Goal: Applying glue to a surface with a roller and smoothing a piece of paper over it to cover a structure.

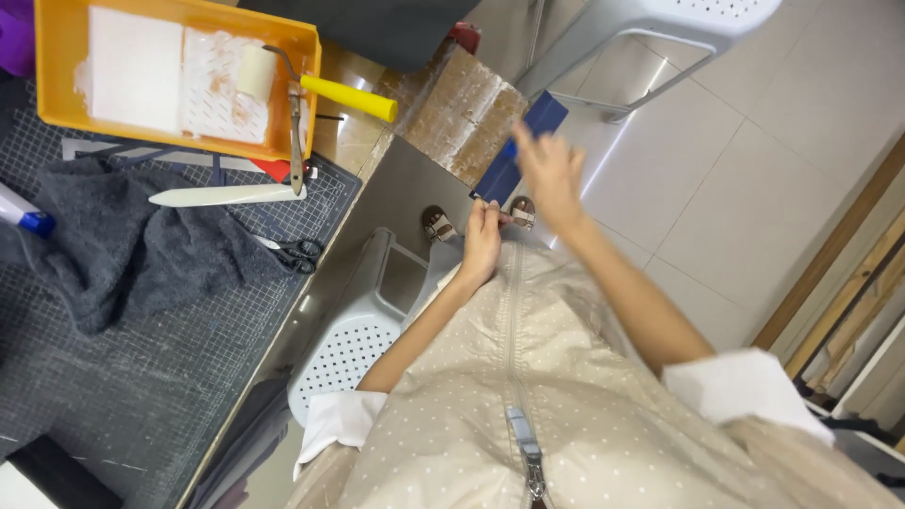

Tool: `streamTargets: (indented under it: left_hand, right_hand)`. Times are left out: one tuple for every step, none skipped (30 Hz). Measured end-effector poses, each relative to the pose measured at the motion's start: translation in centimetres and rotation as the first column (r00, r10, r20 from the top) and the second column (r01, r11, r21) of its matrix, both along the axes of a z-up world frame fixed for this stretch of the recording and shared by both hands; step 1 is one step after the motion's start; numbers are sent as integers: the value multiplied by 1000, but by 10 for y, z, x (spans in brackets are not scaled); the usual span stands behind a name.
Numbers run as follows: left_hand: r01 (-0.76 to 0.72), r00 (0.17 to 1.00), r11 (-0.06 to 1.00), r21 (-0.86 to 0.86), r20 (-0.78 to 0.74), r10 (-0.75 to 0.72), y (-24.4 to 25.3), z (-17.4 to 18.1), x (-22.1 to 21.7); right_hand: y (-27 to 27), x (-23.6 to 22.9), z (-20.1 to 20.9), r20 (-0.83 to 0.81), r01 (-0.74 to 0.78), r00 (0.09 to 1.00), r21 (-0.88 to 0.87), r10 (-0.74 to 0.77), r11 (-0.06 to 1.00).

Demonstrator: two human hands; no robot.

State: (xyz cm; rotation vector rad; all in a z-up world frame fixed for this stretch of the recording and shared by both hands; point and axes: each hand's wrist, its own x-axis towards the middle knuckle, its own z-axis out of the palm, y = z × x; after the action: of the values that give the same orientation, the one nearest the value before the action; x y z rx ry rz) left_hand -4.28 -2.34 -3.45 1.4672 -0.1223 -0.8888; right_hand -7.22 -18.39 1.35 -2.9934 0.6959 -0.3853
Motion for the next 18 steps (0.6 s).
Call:
streamTargets:
  left_hand:
    - [-41, 999, 998, -40, -29, 40, -1, 4, -1]
    - [-32, 999, 999, -39, -27, 31, -1, 5, -6]
    - [-49, 997, 997, -55, -70, 45, -1, 7, -5]
    - [-67, 992, 995, -70, -113, 58, -2, 9, -3]
    - [-59, 993, 995, -75, -104, 51, -3, 7, -4]
    - [-64, 993, 996, -66, -107, 57, -4, 6, -5]
    - [-71, 992, 996, -47, -112, 65, 0, 5, -6]
    - [-65, 993, 997, -41, -105, 61, -1, 3, -6]
    - [-75, 991, 995, -69, -118, 67, -1, 0, -5]
    - [-85, 989, 992, -96, -132, 72, -2, -4, -5]
    - [-74, 990, 993, -90, -124, 63, -4, -2, -1]
    - [-65, 994, 997, -45, -95, 60, -6, -1, 3]
    - [-44, 996, 999, 10, -81, 45, -1, 0, -5]
    - [-22, 996, 999, 25, -89, 24, 5, 9, -12]
    - [-31, 995, 999, 10, -100, 32, 2, 17, -6]
    - [-39, 993, 999, -5, -111, 39, -1, 26, 0]
    - [-25, 994, 1000, 6, -103, 25, -2, 33, 5]
    - [-12, 995, 998, 62, -96, 18, -3, 40, 10]
  right_hand:
    - [-26, 6, -1, 35, 39, 999, -82, -36, 996]
    - [-41, 6, 8, 36, 48, 998, -81, -45, 996]
    - [-56, 12, 18, 83, 81, 993, 22, -82, 997]
    - [-71, 17, 28, 126, 106, 985, 126, -122, 986]
    - [-51, 10, 34, 135, 112, 983, 122, -128, 986]
    - [-31, 5, 39, 166, 98, 978, 178, -128, 979]
    - [-6, -1, 42, 194, 80, 972, 242, -129, 967]
    - [11, -7, 37, 200, 83, 970, 248, -135, 965]
    - [28, -13, 31, 177, 21, 982, 212, -59, 977]
    - [45, -19, 24, 151, -43, 988, 176, 16, 983]
    - [18, -11, 20, 158, -34, 987, 183, 5, 983]
    - [-9, -4, 16, 122, 53, 991, 87, -63, 995]
    - [-30, -11, 9, 74, 147, 986, -5, -147, 989]
    - [-35, -17, 11, 63, 169, 983, 9, -169, 986]
    - [-47, -11, 14, 164, 234, 951, 172, -262, 957]
    - [-60, -5, 17, 248, 272, 898, 335, -363, 902]
    - [-53, -11, 19, 252, 282, 891, 346, -379, 895]
    - [-46, -16, 20, 364, 242, 788, 560, -497, 792]
